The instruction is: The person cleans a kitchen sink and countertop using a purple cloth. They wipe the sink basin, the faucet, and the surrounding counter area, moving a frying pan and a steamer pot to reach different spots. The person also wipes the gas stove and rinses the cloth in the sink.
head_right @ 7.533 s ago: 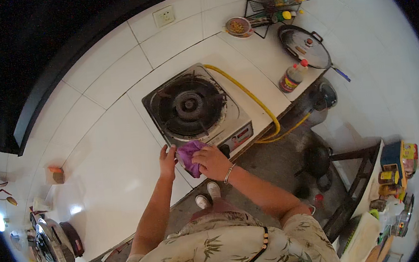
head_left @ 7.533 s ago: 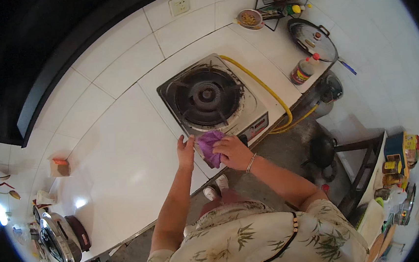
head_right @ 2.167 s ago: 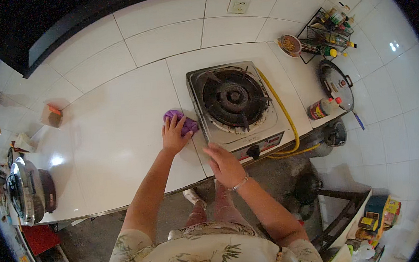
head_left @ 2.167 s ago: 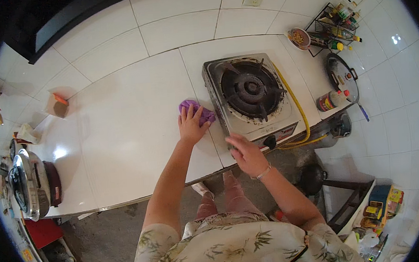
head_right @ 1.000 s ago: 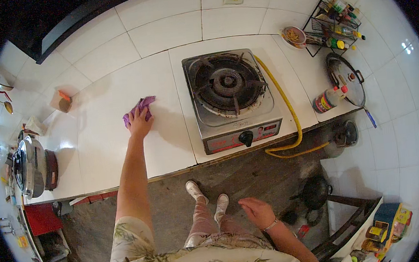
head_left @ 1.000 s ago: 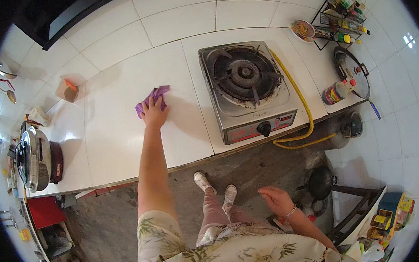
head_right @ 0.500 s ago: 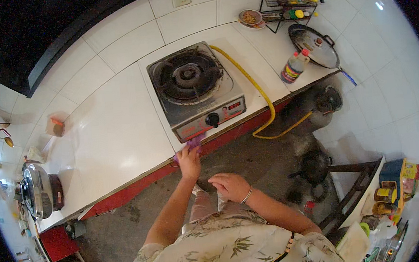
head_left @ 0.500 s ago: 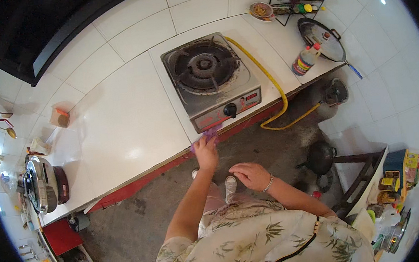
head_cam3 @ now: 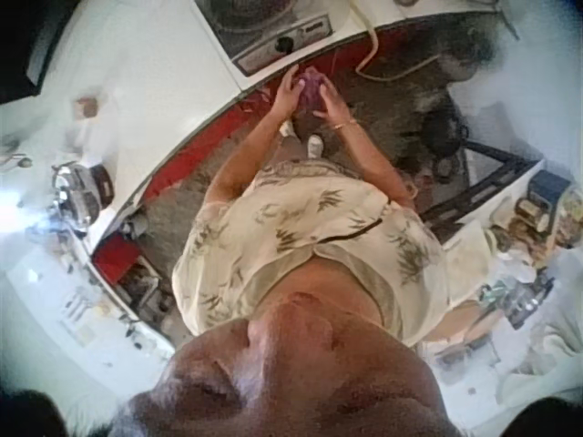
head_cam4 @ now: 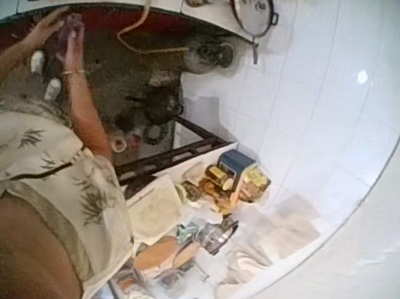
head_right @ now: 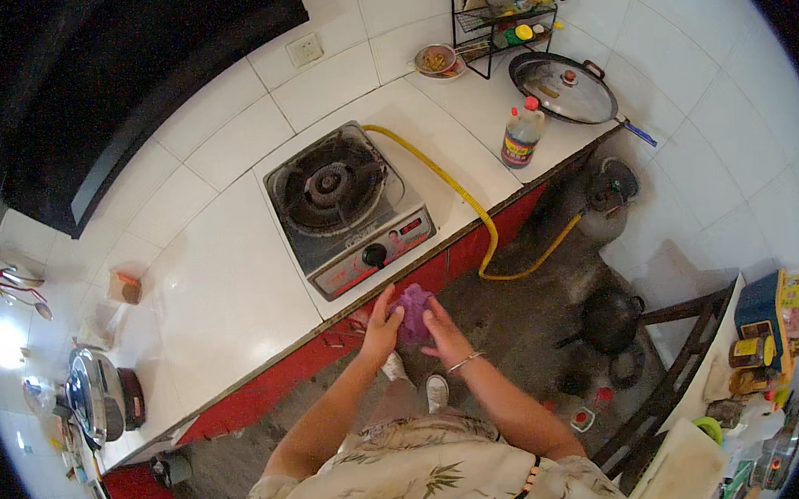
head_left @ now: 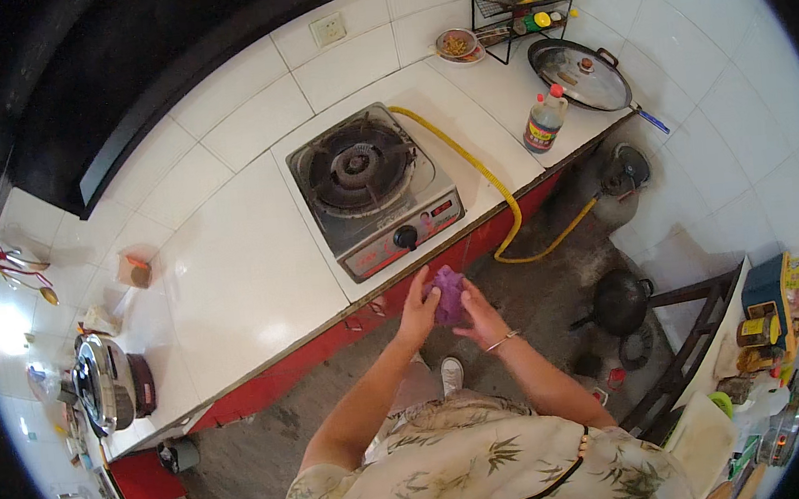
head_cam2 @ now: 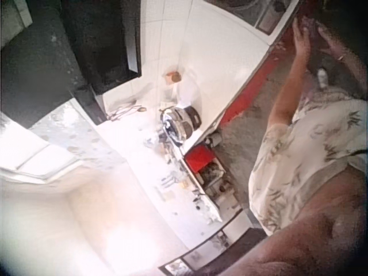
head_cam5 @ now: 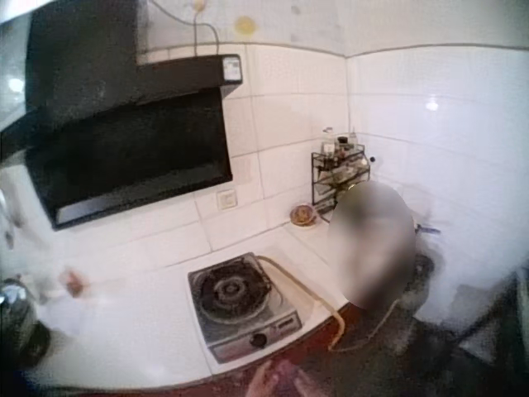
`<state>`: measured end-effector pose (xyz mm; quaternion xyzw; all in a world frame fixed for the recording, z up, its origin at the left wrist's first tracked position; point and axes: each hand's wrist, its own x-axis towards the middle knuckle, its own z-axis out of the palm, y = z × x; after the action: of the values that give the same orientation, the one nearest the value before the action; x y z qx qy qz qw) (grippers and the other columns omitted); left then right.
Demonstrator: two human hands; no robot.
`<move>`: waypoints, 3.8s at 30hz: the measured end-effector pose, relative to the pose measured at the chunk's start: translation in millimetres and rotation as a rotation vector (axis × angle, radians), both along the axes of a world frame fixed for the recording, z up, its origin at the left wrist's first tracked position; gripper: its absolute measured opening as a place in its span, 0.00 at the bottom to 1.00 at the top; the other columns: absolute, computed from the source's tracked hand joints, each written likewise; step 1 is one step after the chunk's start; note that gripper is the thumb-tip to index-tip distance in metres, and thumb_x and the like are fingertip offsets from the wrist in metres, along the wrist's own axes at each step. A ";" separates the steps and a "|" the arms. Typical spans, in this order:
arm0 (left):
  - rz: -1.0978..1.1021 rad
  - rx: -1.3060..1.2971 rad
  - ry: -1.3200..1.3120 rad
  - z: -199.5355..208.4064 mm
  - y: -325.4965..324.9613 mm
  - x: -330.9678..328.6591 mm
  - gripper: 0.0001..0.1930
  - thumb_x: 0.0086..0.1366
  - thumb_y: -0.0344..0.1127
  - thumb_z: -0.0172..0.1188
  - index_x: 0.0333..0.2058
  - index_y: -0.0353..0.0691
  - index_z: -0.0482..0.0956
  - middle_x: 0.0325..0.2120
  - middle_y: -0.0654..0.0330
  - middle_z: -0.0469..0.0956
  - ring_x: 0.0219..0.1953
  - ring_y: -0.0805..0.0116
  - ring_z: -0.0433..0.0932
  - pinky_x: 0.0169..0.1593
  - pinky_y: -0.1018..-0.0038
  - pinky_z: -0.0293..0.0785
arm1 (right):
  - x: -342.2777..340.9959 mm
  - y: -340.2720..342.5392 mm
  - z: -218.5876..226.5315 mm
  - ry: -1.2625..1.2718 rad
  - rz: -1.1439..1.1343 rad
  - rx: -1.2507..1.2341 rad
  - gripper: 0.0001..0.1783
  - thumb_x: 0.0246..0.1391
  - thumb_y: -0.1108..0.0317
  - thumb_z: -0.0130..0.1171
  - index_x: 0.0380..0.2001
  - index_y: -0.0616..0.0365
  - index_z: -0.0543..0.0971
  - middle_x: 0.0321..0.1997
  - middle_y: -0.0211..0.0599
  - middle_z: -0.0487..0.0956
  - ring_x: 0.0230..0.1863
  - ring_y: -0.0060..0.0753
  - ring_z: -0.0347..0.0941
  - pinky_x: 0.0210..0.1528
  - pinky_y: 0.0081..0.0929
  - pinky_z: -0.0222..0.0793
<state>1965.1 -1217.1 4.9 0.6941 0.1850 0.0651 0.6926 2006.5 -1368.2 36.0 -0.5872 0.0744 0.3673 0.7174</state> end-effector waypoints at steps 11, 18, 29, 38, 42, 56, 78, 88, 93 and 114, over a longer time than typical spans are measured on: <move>0.612 0.343 -0.091 29.1 130.7 7.1 0.21 0.62 0.32 0.58 0.53 0.34 0.68 0.47 0.56 0.72 0.47 0.67 0.71 0.45 0.74 0.73 | 134.7 64.1 17.6 -1.037 0.003 -0.414 0.22 0.53 0.66 0.56 0.51 0.61 0.71 0.51 0.47 0.73 0.55 0.45 0.67 0.59 0.36 0.60; 0.435 0.372 0.182 -10.3 194.1 43.8 0.36 0.60 0.40 0.60 0.62 0.32 0.56 0.55 0.44 0.66 0.54 0.57 0.68 0.56 0.64 0.64 | 219.0 140.5 10.1 -1.375 0.379 -0.987 0.29 0.54 0.59 0.55 0.58 0.53 0.65 0.61 0.50 0.63 0.59 0.56 0.61 0.62 0.42 0.58; 0.609 -0.369 0.067 -12.3 172.6 45.5 0.39 0.61 0.37 0.60 0.65 0.37 0.46 0.54 0.49 0.66 0.55 0.61 0.66 0.57 0.68 0.62 | 293.5 107.3 -55.2 -0.620 0.206 -0.355 0.37 0.53 0.46 0.57 0.59 0.58 0.64 0.54 0.42 0.73 0.57 0.37 0.66 0.60 0.32 0.59; 0.645 -0.500 -0.046 -21.0 193.4 18.0 0.25 0.59 0.36 0.56 0.55 0.38 0.64 0.45 0.56 0.73 0.47 0.62 0.72 0.49 0.65 0.68 | 243.9 130.1 -61.4 -0.670 0.235 -0.338 0.31 0.53 0.52 0.58 0.55 0.60 0.66 0.46 0.44 0.76 0.48 0.39 0.72 0.53 0.31 0.65; 0.751 -0.397 -0.105 -29.8 188.1 8.1 0.25 0.61 0.41 0.52 0.55 0.37 0.64 0.45 0.58 0.73 0.46 0.63 0.73 0.51 0.66 0.66 | 267.2 97.7 -48.0 -0.689 0.271 -0.155 0.28 0.54 0.56 0.58 0.54 0.60 0.66 0.40 0.40 0.78 0.41 0.35 0.74 0.47 0.29 0.68; 0.183 -0.354 0.345 -70.7 -83.9 171.2 0.21 0.64 0.42 0.56 0.52 0.35 0.72 0.30 0.63 0.76 0.27 0.77 0.72 0.30 0.80 0.69 | 370.7 -53.6 -64.2 -1.364 0.584 -0.985 0.25 0.49 0.64 0.56 0.53 0.54 0.69 0.61 0.43 0.65 0.62 0.49 0.57 0.65 0.45 0.50; 0.438 0.018 0.301 16.4 -55.8 189.2 0.10 0.56 0.31 0.60 0.34 0.30 0.77 0.24 0.62 0.77 0.26 0.78 0.73 0.33 0.78 0.71 | 334.5 32.3 -92.8 -1.533 0.881 -0.459 0.27 0.38 0.74 0.58 0.48 0.46 0.76 0.60 0.40 0.67 0.60 0.51 0.60 0.62 0.46 0.55; 0.402 0.089 0.258 13.4 -41.2 180.0 0.10 0.57 0.31 0.60 0.35 0.30 0.76 0.24 0.60 0.77 0.27 0.76 0.74 0.33 0.76 0.71 | 369.1 -78.7 -24.9 -1.167 0.620 -0.314 0.21 0.38 0.78 0.55 0.41 0.52 0.76 0.47 0.45 0.74 0.52 0.54 0.67 0.59 0.38 0.61; 0.362 0.180 0.283 36.5 -41.7 187.0 0.10 0.57 0.32 0.59 0.34 0.30 0.76 0.23 0.60 0.77 0.26 0.77 0.73 0.32 0.77 0.71 | 394.0 -12.2 -87.4 -1.396 0.393 -0.711 0.32 0.44 0.73 0.57 0.57 0.54 0.66 0.63 0.54 0.59 0.60 0.58 0.58 0.63 0.42 0.54; 0.593 -0.133 0.235 63.1 -64.6 206.6 0.09 0.59 0.27 0.58 0.38 0.32 0.75 0.24 0.69 0.73 0.24 0.84 0.68 0.27 0.84 0.67 | 386.3 142.1 -106.6 -1.742 1.203 -0.120 0.24 0.47 0.66 0.54 0.51 0.42 0.73 0.62 0.36 0.64 0.66 0.41 0.53 0.68 0.49 0.40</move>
<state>2171.7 -1281.7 68.0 0.5660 0.4616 0.1715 0.6612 2392.8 -1226.1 -70.7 -0.6224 -0.7505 0.1100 0.1932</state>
